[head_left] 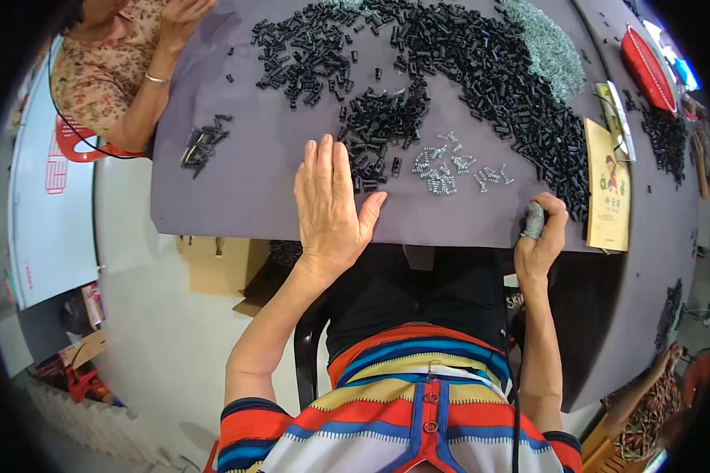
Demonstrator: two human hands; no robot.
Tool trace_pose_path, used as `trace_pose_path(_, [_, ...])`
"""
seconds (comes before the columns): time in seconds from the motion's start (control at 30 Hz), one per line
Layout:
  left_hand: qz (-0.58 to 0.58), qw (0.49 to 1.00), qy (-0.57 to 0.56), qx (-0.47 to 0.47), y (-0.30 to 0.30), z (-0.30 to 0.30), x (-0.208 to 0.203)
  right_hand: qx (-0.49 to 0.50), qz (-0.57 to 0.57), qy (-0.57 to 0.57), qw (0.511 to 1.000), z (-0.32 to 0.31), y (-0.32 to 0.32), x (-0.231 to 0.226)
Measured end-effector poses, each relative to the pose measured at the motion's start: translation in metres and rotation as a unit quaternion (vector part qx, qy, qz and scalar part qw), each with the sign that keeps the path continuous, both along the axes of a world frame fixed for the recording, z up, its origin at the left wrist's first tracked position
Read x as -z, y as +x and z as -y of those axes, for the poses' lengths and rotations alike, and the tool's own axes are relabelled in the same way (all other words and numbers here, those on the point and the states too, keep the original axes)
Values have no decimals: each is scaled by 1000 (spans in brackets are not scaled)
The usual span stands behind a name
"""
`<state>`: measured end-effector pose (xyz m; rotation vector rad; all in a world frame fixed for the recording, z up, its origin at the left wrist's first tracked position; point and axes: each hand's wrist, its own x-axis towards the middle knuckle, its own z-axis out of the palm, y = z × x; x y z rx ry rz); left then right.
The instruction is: The person assembles small parts by hand, repeatedly picking up plastic components and metal pieces from the table and fitting them together.
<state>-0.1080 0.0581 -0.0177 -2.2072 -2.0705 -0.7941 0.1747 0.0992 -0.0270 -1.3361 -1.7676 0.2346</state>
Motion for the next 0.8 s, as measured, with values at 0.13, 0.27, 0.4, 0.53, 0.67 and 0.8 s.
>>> trace_pose_path(0.13, [34, 999, 26, 9, -3, 0, 0, -2, 36, 1, 999, 0, -1, -2])
trace_pose_path(0.27, [68, 995, 72, 24, -9, -1, 2, 17, 65, 17, 998, -2, -6, -2])
trace_pose_path(0.4, [65, 994, 84, 22, 4, -9, -14, 20, 70, 22, 997, -4, -6, 1])
trace_pose_path(0.53, [24, 993, 115, -13, 21, -24, -10, 8, 68, 32, 997, -2, -3, 1])
trace_pose_path(0.67, [-8, 991, 124, -46, 31, -29, -2, -12, 57, 61, 996, -2, -2, 4])
trace_pose_path(0.8, [-73, 987, 143, -29, 33, -27, -2, -12, 42, 77, 996, 0, -2, 4])
